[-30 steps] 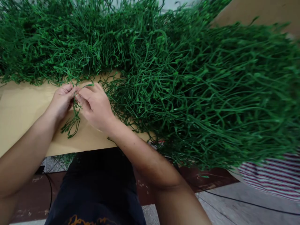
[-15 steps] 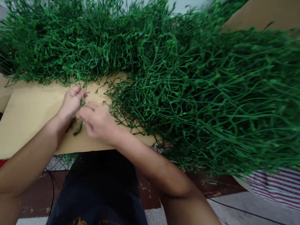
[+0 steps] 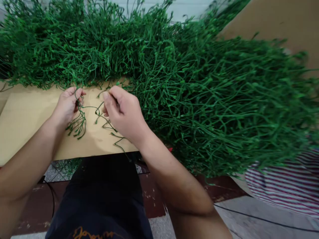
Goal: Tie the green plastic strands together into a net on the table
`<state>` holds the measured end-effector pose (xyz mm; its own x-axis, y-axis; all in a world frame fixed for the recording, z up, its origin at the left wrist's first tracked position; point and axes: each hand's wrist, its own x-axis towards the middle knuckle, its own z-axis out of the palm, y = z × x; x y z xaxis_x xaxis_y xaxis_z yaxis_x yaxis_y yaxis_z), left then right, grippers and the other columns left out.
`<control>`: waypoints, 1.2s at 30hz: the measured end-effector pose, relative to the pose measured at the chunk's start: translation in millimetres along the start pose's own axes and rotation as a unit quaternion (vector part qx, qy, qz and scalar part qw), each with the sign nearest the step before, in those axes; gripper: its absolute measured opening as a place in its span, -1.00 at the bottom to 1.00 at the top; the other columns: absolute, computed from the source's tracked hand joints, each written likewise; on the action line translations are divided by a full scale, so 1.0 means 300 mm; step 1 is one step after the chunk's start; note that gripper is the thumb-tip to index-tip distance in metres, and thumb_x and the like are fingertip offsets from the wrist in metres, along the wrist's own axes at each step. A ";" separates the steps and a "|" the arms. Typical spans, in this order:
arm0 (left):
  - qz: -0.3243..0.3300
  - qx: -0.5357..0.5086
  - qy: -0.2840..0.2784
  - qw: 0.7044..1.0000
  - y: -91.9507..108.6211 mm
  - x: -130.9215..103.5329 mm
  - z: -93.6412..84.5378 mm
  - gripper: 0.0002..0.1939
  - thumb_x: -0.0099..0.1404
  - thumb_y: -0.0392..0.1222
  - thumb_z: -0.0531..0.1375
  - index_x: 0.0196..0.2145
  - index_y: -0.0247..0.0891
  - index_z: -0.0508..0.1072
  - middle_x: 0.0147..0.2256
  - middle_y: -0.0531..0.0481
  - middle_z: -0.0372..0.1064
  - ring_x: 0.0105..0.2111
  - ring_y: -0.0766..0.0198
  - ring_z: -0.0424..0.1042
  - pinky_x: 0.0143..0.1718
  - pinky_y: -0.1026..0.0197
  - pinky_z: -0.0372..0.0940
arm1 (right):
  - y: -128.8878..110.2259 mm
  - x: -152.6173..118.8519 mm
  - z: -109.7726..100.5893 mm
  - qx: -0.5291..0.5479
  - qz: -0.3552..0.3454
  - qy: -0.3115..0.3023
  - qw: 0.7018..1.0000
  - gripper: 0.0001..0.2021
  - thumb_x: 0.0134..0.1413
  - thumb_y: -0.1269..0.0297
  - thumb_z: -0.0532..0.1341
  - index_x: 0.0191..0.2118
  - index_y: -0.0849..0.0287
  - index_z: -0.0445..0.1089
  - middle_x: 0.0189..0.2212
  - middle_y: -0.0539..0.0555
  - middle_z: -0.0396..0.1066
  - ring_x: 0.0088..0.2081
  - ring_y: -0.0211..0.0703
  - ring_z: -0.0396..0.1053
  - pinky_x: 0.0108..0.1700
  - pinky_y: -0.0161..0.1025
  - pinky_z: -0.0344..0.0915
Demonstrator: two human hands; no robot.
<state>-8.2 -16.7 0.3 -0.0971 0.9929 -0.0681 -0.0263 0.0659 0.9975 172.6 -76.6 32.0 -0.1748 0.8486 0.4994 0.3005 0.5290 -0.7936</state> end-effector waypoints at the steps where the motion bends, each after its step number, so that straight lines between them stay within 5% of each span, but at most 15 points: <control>1: 0.001 0.007 0.003 1.000 0.003 0.000 0.003 -0.78 0.29 -0.23 0.11 -0.52 -0.26 0.30 -0.71 0.17 0.08 -0.75 0.52 0.03 -0.72 0.40 -0.12 | 0.029 0.008 0.010 0.013 0.021 0.001 1.000 -0.63 0.22 0.00 0.03 -0.51 0.12 0.13 -0.60 -0.04 0.10 -0.49 -0.30 0.17 -0.44 -0.26 0.13; 7: -0.007 0.001 0.005 1.000 0.001 0.003 0.007 -0.79 0.27 -0.22 0.14 -0.53 -0.25 0.32 -0.71 0.17 0.10 -0.73 0.51 0.06 -0.69 0.41 -0.07 | 0.137 0.067 0.121 -0.078 0.069 -0.006 0.995 -0.62 0.11 0.04 0.17 -0.52 0.11 0.01 -0.62 -0.11 -0.01 -0.56 -0.37 -0.02 -0.46 -0.28 0.01; 15: 0.003 -0.005 -0.014 1.000 -0.012 0.018 0.001 -0.78 0.28 -0.23 0.14 -0.53 -0.27 0.32 -0.72 0.16 0.12 -0.74 0.52 0.08 -0.71 0.41 -0.11 | 0.110 0.079 0.178 -0.160 0.115 -0.153 0.968 -0.72 -0.01 0.26 0.25 -0.48 0.15 0.08 -0.55 -0.08 0.15 -0.51 -0.36 0.02 -0.41 -0.30 -0.04; 20: -0.010 0.000 -0.002 1.000 -0.004 0.017 0.004 -0.78 0.32 -0.30 0.07 -0.51 -0.27 0.29 -0.72 0.18 0.09 -0.74 0.51 0.10 -0.71 0.44 -0.12 | 0.093 0.064 0.149 -0.168 0.069 -0.186 0.966 -0.81 0.16 0.35 0.05 -0.48 0.17 0.11 -0.56 -0.08 0.06 -0.50 -0.35 -0.02 -0.39 -0.32 -0.07; 26: -0.035 -0.022 0.039 0.998 -0.007 0.028 0.015 -0.71 0.33 -0.35 0.04 -0.56 -0.26 0.18 -0.70 0.18 0.03 -0.77 0.53 -0.01 -0.71 0.39 -0.19 | -0.018 0.012 0.112 -0.244 0.046 -0.252 0.935 -0.81 0.20 0.34 -0.01 -0.41 0.19 0.26 -0.61 -0.05 0.09 -0.53 -0.32 -0.03 -0.41 -0.29 -0.06; 30: -0.029 -0.082 0.114 0.990 0.011 0.039 -0.011 -0.67 0.36 -0.39 -0.04 -0.58 -0.25 0.13 -0.73 0.20 -0.08 -0.75 0.52 -0.11 -0.68 0.37 -0.19 | -0.122 -0.074 0.100 -0.229 -0.123 -0.331 0.907 -0.83 0.10 0.43 0.02 -0.40 0.18 0.33 -0.63 -0.03 0.18 -0.57 -0.31 0.03 -0.49 -0.27 -0.04; 33: -0.030 -0.106 0.119 0.987 0.028 0.035 -0.035 -0.65 0.38 -0.38 -0.07 -0.58 -0.25 0.14 -0.74 0.19 -0.08 -0.74 0.50 -0.10 -0.68 0.37 -0.16 | -0.174 -0.106 0.052 -0.219 -0.227 -0.293 0.903 -0.77 0.10 0.47 -0.01 -0.36 0.11 0.37 -0.58 0.00 0.29 -0.56 -0.29 0.14 -0.52 -0.25 0.02; 36: -0.024 -0.118 0.083 0.989 0.038 0.019 -0.046 -0.67 0.37 -0.37 -0.05 -0.57 -0.25 0.18 -0.74 0.18 -0.03 -0.73 0.50 -0.03 -0.68 0.39 -0.10 | -0.171 -0.074 -0.057 -0.297 -0.167 -0.196 0.920 -0.80 0.13 0.45 0.03 -0.39 0.15 0.38 -0.51 0.04 0.36 -0.50 -0.26 0.26 -0.47 -0.25 0.14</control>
<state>-22.9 -11.6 11.0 -0.2517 0.9581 -0.1366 -0.2649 0.0676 0.9619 177.1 -122.9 67.6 -0.6402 0.6404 0.4242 0.6070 0.7602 -0.2316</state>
